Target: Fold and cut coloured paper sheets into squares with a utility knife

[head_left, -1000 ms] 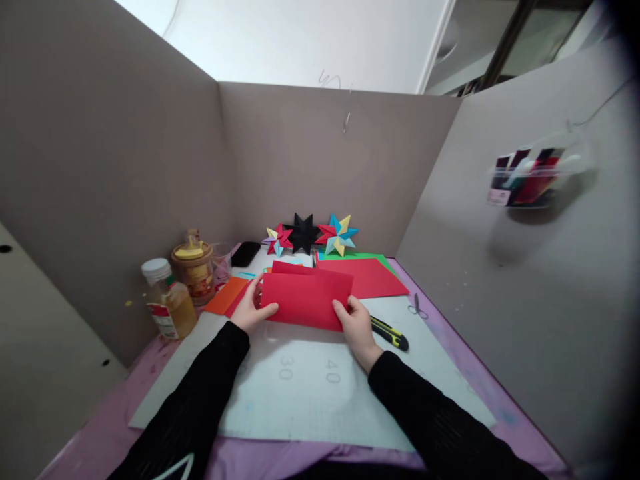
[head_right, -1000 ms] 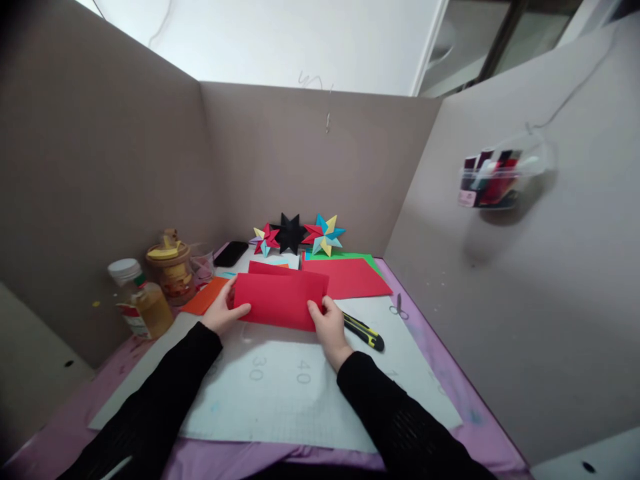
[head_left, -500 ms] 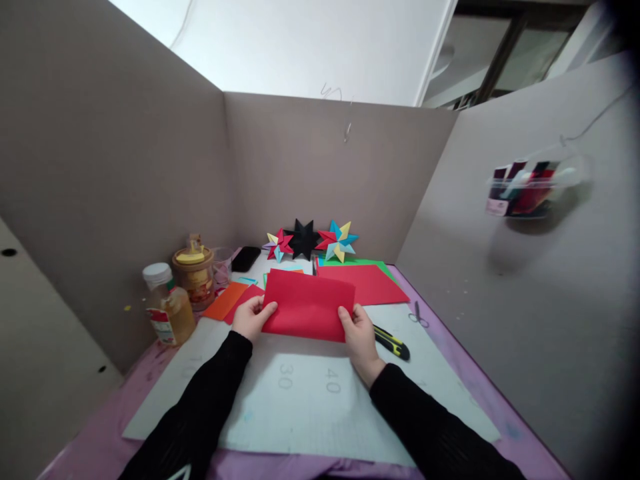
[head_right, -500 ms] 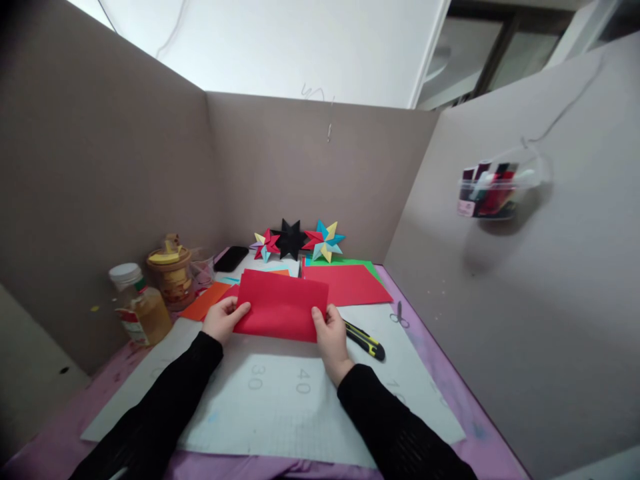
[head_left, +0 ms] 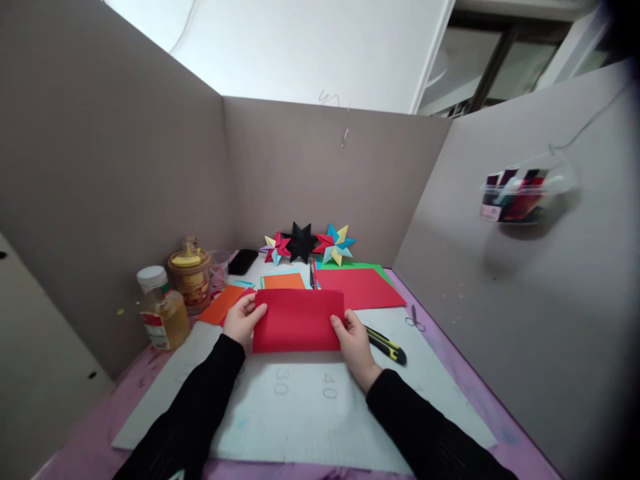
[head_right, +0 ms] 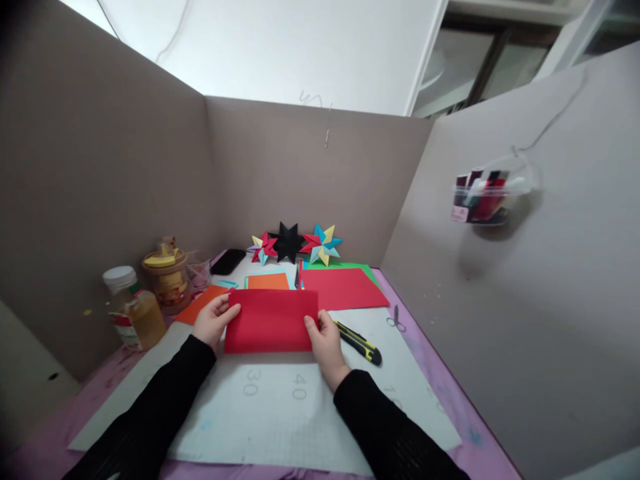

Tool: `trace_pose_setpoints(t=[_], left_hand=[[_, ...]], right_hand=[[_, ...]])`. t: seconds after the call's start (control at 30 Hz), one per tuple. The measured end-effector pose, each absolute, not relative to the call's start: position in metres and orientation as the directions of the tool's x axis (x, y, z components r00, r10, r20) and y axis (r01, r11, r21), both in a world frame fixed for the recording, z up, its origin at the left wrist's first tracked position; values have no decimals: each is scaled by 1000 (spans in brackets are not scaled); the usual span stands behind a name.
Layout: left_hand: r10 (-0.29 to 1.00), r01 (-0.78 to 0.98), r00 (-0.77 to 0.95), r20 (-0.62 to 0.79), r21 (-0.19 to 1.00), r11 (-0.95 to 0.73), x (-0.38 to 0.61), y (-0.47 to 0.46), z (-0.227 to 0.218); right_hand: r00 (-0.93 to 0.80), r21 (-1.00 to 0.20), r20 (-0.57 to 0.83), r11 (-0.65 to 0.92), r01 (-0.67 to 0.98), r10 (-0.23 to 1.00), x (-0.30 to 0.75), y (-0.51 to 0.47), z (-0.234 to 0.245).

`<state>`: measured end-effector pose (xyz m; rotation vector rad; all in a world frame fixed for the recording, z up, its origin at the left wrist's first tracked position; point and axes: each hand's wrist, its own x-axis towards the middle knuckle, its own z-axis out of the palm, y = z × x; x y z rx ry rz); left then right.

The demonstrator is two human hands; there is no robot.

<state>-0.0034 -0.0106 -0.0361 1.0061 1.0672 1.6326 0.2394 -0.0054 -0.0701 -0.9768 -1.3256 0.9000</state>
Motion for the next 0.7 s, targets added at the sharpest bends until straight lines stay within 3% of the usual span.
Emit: trace_pose_setpoints(t=[0.23, 0.7], left_hand=[[914, -264, -402, 53, 949, -172, -5, -7, -40], [919, -110, -383, 97, 982, -150, -8, -9, -42]], right_hand=[[59, -941, 338, 337, 18, 939, 241, -6, -71], [80, -941, 319, 326, -89, 944, 239, -7, -69]])
